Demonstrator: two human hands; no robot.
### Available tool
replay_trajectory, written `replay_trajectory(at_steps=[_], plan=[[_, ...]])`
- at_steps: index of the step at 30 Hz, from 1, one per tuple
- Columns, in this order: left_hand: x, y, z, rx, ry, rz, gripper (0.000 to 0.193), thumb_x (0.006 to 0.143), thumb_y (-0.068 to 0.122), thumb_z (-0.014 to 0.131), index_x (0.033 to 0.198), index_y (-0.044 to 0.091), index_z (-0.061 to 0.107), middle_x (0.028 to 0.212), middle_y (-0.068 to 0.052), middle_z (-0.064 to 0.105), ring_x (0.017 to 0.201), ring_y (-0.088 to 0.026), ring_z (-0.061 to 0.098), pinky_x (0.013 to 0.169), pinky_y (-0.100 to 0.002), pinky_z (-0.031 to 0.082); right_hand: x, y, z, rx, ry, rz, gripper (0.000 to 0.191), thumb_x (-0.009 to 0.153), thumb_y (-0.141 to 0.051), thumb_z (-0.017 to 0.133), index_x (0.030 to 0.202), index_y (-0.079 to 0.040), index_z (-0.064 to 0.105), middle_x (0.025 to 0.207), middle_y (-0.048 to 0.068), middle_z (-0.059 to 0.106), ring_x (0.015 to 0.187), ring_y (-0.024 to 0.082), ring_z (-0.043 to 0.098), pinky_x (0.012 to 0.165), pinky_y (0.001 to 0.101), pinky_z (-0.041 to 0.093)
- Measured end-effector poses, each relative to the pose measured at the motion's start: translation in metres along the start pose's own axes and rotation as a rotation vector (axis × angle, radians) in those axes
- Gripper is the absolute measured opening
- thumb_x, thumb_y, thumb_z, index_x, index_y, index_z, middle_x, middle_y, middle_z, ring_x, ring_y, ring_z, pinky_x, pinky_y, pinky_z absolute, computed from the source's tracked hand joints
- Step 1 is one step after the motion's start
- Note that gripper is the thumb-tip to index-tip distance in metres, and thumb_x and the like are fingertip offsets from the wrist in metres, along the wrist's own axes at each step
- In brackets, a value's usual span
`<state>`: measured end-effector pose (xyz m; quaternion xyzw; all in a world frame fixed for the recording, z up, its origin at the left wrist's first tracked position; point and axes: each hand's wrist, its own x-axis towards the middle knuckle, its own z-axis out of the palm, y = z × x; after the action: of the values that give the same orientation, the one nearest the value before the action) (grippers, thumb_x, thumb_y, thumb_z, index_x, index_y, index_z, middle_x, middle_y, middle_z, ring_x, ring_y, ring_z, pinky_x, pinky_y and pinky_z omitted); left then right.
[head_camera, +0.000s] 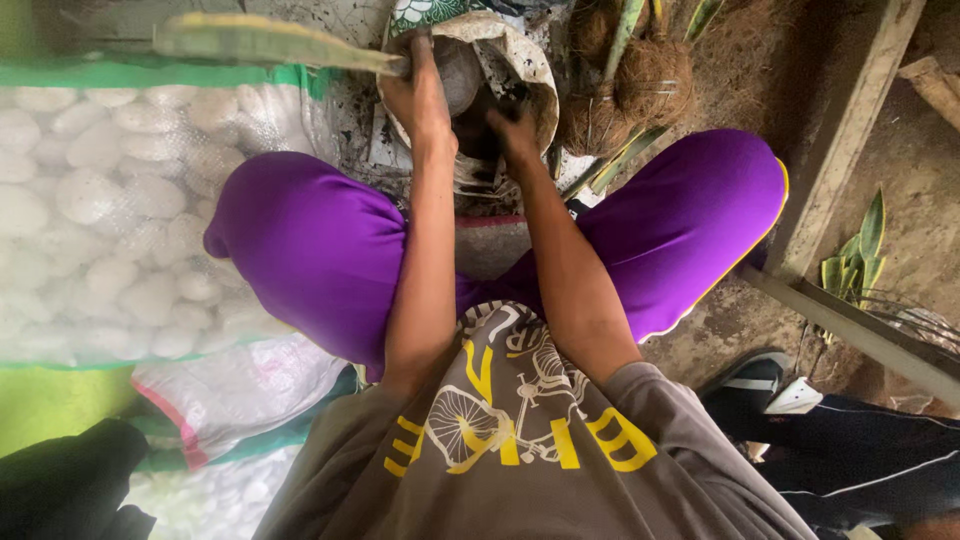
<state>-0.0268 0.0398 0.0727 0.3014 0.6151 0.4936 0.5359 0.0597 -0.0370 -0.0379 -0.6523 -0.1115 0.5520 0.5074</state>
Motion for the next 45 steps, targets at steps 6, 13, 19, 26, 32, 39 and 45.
replay_trajectory(at_steps=[6,13,19,26,32,39,45], plan=[[-0.002,0.007,0.001,0.389,-0.177,-0.110,0.029,0.091,0.027,0.072,0.112,0.008,0.070,0.102,-0.010,0.077,0.088,-0.021,0.075,0.089,-0.040,0.059,-0.004,-0.024,-0.007,0.306,-0.013,0.204,0.080,0.096,-0.037,0.067,0.159,-0.004,0.031,0.159,0.016,0.040,0.141,0.034,0.045,0.106,0.0503,0.050],[-0.009,0.007,0.002,0.743,-0.470,-0.050,0.035,0.089,0.035,0.074,0.112,0.008,0.071,0.097,-0.012,0.078,0.085,-0.023,0.078,0.083,-0.038,0.060,-0.007,-0.038,-0.015,0.379,-0.191,0.096,0.086,0.094,-0.033,0.074,0.155,0.006,0.027,0.156,0.026,0.048,0.141,0.039,0.049,0.112,0.0537,0.044],[-0.012,0.007,-0.001,0.575,-0.602,-0.047,0.032,0.090,0.034,0.076,0.108,0.008,0.077,0.099,-0.010,0.080,0.091,-0.024,0.076,0.084,-0.038,0.056,-0.012,-0.051,-0.018,0.394,-0.227,0.003,0.077,0.093,-0.038,0.076,0.145,0.010,0.046,0.139,0.022,0.060,0.127,0.034,0.060,0.107,0.0454,0.050],[-0.016,0.000,0.000,0.746,-0.742,-0.219,0.040,0.087,0.037,0.077,0.116,0.008,0.075,0.103,-0.018,0.077,0.089,-0.026,0.073,0.086,-0.045,0.060,-0.005,-0.055,-0.030,-0.453,0.144,-0.354,0.063,0.101,-0.052,0.062,0.120,0.007,0.071,0.096,0.009,0.075,0.085,0.020,0.071,0.077,0.0351,0.057],[-0.022,-0.006,0.001,0.849,-0.806,-0.077,0.082,0.083,0.048,0.086,0.142,0.008,0.045,0.119,-0.020,0.070,0.100,-0.027,0.074,0.108,-0.049,0.046,0.003,-0.051,-0.048,-0.626,0.124,-0.225,0.079,0.117,-0.062,0.039,0.125,0.016,0.052,0.112,0.026,0.051,0.103,0.035,0.049,0.090,0.0482,0.046],[-0.022,-0.006,-0.001,0.646,-0.682,-0.059,0.043,0.092,0.046,0.073,0.112,0.009,0.074,0.111,-0.013,0.078,0.102,-0.026,0.075,0.094,-0.048,0.057,-0.013,-0.062,-0.038,-0.435,-0.060,-0.434,0.085,0.103,-0.049,0.065,0.161,0.000,0.026,0.162,0.029,0.031,0.147,0.042,0.037,0.118,0.0525,0.036],[-0.023,-0.010,0.000,0.443,-0.663,-0.053,0.045,0.091,0.046,0.071,0.117,0.009,0.074,0.111,-0.013,0.078,0.105,-0.029,0.074,0.095,-0.049,0.057,-0.014,-0.061,-0.033,-0.195,-0.002,-0.291,0.076,0.096,-0.034,0.073,0.156,-0.003,0.038,0.159,0.024,0.042,0.142,0.035,0.049,0.116,0.0442,0.046]])
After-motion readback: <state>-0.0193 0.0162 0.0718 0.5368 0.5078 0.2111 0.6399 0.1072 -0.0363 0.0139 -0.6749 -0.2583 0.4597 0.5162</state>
